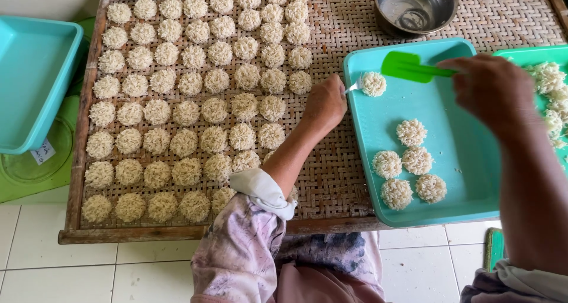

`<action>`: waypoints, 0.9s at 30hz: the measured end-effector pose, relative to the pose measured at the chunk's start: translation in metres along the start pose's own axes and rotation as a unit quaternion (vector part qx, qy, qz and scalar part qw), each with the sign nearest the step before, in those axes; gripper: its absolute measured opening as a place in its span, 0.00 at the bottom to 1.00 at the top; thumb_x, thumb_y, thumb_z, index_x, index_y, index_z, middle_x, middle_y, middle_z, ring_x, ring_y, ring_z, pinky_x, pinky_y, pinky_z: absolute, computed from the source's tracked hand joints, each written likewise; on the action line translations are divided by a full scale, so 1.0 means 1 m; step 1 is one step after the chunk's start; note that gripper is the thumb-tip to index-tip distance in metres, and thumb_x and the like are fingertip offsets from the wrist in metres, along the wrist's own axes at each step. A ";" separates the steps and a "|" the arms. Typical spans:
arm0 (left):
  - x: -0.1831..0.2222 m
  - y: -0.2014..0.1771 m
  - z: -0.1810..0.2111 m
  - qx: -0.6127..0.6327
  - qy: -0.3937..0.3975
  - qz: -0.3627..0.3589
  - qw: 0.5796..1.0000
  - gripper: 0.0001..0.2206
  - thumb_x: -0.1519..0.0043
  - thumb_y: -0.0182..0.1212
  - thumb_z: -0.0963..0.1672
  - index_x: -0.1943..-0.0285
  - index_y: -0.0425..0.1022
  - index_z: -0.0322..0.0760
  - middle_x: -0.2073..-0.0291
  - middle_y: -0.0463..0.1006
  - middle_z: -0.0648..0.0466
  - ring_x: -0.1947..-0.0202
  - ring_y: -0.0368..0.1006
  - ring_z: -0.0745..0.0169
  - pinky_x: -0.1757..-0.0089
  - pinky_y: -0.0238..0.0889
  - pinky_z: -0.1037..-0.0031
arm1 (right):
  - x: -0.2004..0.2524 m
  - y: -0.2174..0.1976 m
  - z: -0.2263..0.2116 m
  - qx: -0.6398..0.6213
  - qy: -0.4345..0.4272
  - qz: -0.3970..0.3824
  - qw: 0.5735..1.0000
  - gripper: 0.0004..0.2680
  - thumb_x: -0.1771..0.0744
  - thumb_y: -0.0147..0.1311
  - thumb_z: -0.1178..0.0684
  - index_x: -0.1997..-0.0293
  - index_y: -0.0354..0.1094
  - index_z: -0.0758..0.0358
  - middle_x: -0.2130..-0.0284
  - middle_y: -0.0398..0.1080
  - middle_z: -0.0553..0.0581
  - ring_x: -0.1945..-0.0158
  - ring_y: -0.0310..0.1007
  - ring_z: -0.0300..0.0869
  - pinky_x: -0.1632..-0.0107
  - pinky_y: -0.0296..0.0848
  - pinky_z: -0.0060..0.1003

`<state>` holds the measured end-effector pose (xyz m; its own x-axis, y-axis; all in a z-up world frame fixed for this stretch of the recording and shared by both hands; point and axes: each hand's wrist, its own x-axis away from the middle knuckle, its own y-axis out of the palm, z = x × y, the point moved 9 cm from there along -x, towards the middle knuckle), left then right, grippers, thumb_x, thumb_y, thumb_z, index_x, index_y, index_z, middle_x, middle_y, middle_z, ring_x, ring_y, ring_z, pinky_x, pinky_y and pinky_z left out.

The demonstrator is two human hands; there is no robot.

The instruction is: Arranging small round food patties onto a drying rack using a fork and spatula

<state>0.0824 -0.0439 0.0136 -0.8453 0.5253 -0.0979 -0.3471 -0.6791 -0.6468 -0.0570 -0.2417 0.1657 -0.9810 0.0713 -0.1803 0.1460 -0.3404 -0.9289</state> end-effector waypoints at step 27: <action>-0.001 -0.082 -0.001 0.048 0.009 0.014 0.999 0.02 0.36 0.56 0.39 0.61 0.73 0.34 0.72 0.77 0.51 0.76 0.72 0.64 0.72 0.70 0.75 | -0.009 0.108 0.005 -0.473 0.168 -0.201 0.841 0.13 0.30 0.56 0.57 0.36 0.72 0.59 0.59 0.76 0.64 0.57 0.72 0.50 0.52 0.70 0.45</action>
<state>0.1117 0.0118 0.0658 -0.8482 0.5138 -0.1283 -0.3615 -0.7387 -0.5689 -0.0330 -0.2834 0.0686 -0.9074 0.3173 0.2756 0.0033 0.6612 -0.7502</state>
